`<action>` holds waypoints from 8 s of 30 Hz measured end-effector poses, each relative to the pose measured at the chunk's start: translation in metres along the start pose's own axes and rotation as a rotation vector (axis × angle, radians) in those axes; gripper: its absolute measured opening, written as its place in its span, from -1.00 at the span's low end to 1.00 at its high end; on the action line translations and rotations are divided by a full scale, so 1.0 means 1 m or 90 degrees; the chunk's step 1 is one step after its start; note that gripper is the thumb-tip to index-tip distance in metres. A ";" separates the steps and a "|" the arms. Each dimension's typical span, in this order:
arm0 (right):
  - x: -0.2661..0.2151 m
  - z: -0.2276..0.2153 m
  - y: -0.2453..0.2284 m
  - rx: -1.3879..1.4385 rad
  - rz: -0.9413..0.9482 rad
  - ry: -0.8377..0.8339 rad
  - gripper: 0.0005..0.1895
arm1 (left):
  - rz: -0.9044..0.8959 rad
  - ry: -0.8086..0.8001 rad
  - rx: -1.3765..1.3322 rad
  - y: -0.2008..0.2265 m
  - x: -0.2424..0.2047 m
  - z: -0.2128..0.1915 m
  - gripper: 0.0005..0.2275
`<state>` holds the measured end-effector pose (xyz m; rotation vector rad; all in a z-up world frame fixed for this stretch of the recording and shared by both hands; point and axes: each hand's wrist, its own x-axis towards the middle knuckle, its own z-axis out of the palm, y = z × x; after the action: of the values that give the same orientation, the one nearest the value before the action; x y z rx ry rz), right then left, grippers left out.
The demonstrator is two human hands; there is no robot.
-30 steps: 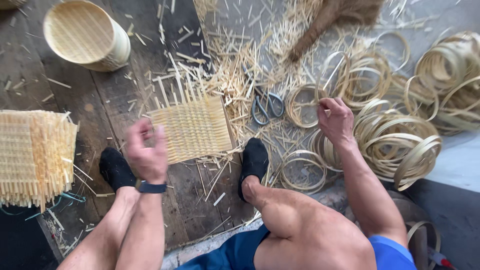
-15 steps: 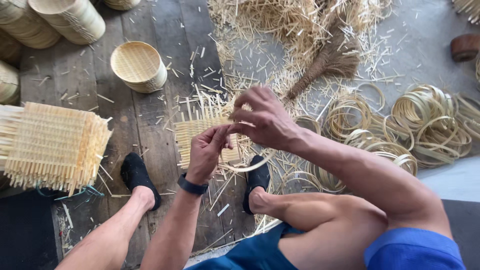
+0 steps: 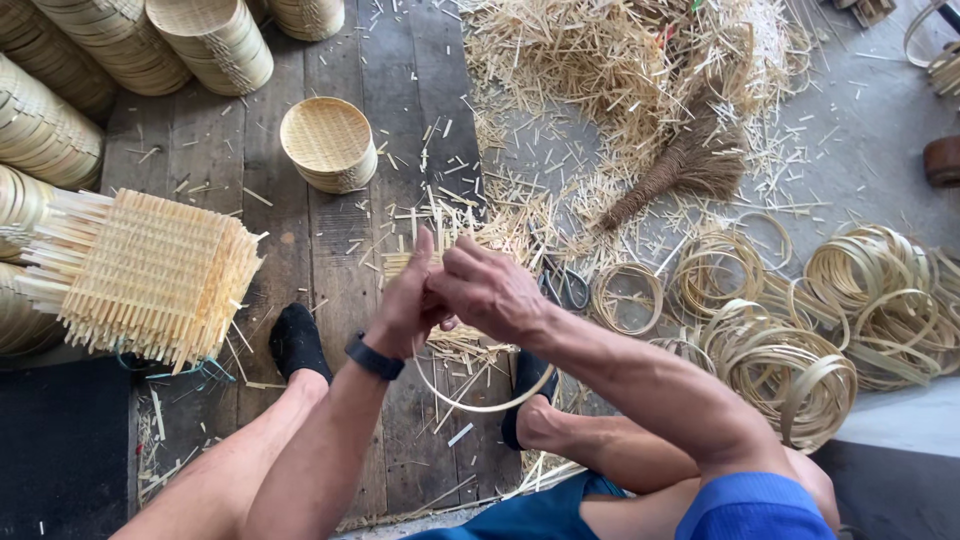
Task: The person sits on the floor and weaves small round bamboo baskets. They place a woven bamboo mat over a wooden mold, trim the edges with shears, and wrap a bamboo strip around the rim to secure it. The finished baskets are stacked nearby.
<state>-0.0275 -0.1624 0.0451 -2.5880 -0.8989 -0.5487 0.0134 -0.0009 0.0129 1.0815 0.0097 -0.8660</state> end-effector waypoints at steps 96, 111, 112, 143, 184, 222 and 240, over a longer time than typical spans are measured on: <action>-0.127 0.204 0.124 0.297 0.874 -0.034 -0.88 | 0.015 0.511 0.465 -0.152 0.120 -0.189 -0.82; -0.170 0.324 -0.022 0.986 1.114 0.530 -0.61 | 0.362 0.291 0.759 -0.152 0.190 -0.163 -0.82; -0.172 0.327 -0.022 0.961 1.111 0.534 -0.58 | 0.387 0.301 0.743 -0.154 0.189 -0.163 -0.81; -0.172 0.300 -0.005 0.708 1.098 0.243 -0.67 | 0.269 0.290 0.622 -0.152 0.204 -0.180 -0.82; -0.023 0.278 0.159 0.271 0.694 -0.339 -0.52 | -0.073 0.359 0.023 -0.173 0.195 -0.218 -0.73; -0.292 0.111 0.258 0.338 0.817 -0.522 -0.69 | 0.231 0.402 0.887 -0.172 0.147 -0.072 -0.13; -0.268 0.161 0.317 0.324 1.041 -0.335 -0.57 | 0.099 0.361 0.962 -0.189 0.133 -0.071 0.05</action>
<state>0.0220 -0.4641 -0.2791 -2.0518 0.9450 0.7209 0.0146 -0.0625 -0.2208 2.6678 -0.2943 -0.2723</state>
